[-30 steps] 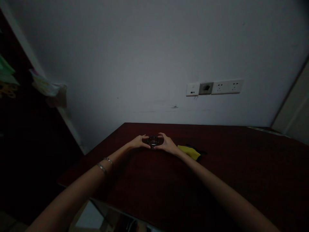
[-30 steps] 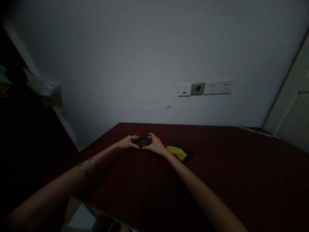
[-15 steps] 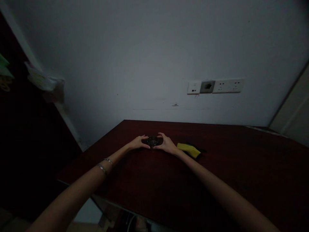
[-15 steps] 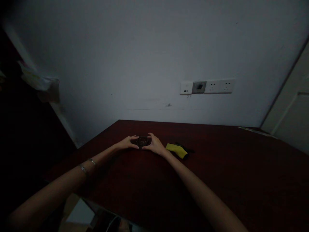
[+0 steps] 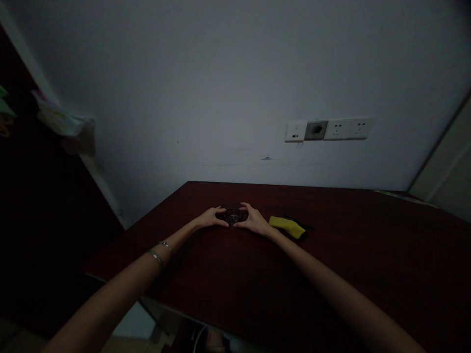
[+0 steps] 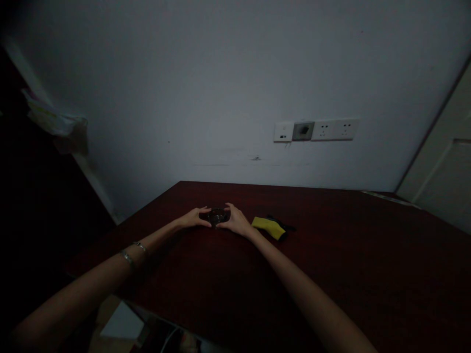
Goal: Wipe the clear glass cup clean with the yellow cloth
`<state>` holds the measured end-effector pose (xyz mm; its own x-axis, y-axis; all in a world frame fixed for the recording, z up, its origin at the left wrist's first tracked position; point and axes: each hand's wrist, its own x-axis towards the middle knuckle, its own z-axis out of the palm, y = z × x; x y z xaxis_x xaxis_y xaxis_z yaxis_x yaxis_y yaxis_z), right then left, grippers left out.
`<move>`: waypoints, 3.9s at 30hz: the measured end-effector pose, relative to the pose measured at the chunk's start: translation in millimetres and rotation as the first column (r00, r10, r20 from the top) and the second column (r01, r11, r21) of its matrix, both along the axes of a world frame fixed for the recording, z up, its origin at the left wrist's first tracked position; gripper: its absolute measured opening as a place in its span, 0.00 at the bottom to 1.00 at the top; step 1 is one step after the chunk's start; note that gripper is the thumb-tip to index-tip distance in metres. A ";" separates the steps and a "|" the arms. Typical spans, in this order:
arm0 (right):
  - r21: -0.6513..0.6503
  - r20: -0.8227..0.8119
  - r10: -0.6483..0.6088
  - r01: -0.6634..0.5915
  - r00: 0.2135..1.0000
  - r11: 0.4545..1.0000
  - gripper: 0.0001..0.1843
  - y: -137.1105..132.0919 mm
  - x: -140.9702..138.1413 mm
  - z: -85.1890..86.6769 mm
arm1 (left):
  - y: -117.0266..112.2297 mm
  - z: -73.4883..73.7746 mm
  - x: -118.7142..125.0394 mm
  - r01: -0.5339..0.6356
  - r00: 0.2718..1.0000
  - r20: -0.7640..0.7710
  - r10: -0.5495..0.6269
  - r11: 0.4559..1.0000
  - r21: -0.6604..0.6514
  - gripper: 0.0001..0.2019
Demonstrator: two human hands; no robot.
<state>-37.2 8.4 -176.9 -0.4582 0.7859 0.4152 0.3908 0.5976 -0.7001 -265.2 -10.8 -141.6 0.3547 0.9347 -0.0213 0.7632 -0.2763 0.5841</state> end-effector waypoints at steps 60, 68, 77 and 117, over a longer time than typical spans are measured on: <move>0.210 0.294 -0.069 0.006 0.953 0.978 0.19 -57.5 163.6 45.1 | -1.6 63.2 131.9 0.218 0.975 -0.087 -0.206 0.960 0.177 0.23; 0.219 0.366 -0.123 0.042 0.922 0.975 0.30 -83.5 190.0 21.7 | -10.0 44.1 201.4 0.442 0.882 -0.220 -0.416 0.894 0.081 0.20; 0.173 0.201 -0.162 0.128 0.966 0.977 0.21 -75.3 190.9 24.7 | -12.0 43.2 203.8 0.420 0.896 -0.195 -0.398 0.904 0.085 0.21; -0.351 0.309 0.250 -0.134 0.917 0.927 0.25 -60.0 123.2 47.0 | -72.0 44.9 43.8 0.084 0.985 -0.080 -0.151 0.836 -0.542 0.27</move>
<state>86.0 -51.6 -129.9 -0.6812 0.7303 -0.0507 0.5406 0.4552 -0.7075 -221.4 -82.8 -96.7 0.4249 0.7170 -0.5526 0.8154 -0.0380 0.5776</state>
